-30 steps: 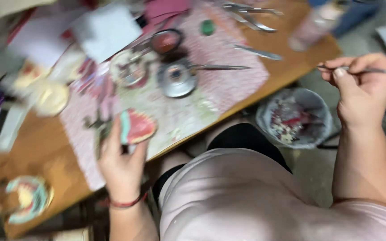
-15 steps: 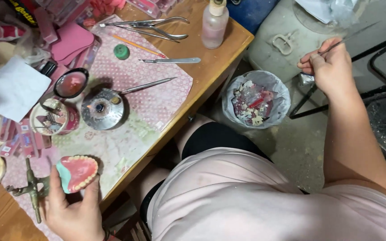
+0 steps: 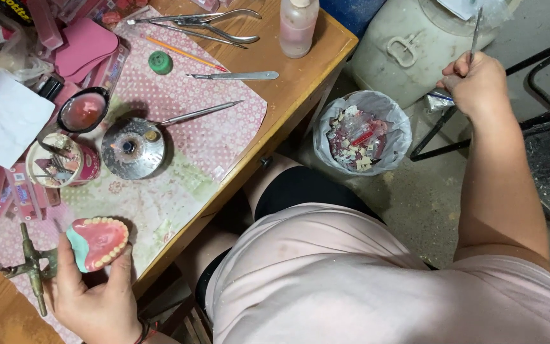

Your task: The person is shaping a denture base by applying heated wax to a dental model using a carving tool at a laboratory bench.

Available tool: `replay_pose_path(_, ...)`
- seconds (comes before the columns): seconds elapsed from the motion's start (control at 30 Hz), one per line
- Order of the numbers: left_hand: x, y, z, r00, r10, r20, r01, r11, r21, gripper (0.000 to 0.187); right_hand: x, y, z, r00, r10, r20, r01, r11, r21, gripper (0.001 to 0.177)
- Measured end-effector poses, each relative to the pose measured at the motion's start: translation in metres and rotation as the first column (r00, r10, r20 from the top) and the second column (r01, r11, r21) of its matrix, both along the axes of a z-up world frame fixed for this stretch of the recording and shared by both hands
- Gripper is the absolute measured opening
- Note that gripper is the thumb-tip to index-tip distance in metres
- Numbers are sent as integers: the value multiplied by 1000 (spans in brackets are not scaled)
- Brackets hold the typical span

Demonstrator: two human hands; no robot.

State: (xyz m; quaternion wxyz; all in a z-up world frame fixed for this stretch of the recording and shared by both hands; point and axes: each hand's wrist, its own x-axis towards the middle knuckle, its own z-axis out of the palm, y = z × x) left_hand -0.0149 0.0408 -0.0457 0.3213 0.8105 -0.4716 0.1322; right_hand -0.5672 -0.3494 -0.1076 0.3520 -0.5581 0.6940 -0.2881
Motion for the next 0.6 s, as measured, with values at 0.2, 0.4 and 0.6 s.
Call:
replay_pose_path(0.2,0,2,-2,999,24,22,-24,1000,13,86,-6,-3,-4,999,-7,-45,8,1000,25,44)
replay_pose_path(0.4,4,-1,-1,995,-34,93,38,998,-40,73,-40,-33,-53,993,3,-114,-17,993,-118,50)
replay_pose_path(0.6,-3,-6,14,992,-5,-126,-7,995,-95,69,-53,-39,-83,989,126,-78,-143,952,-272,27)
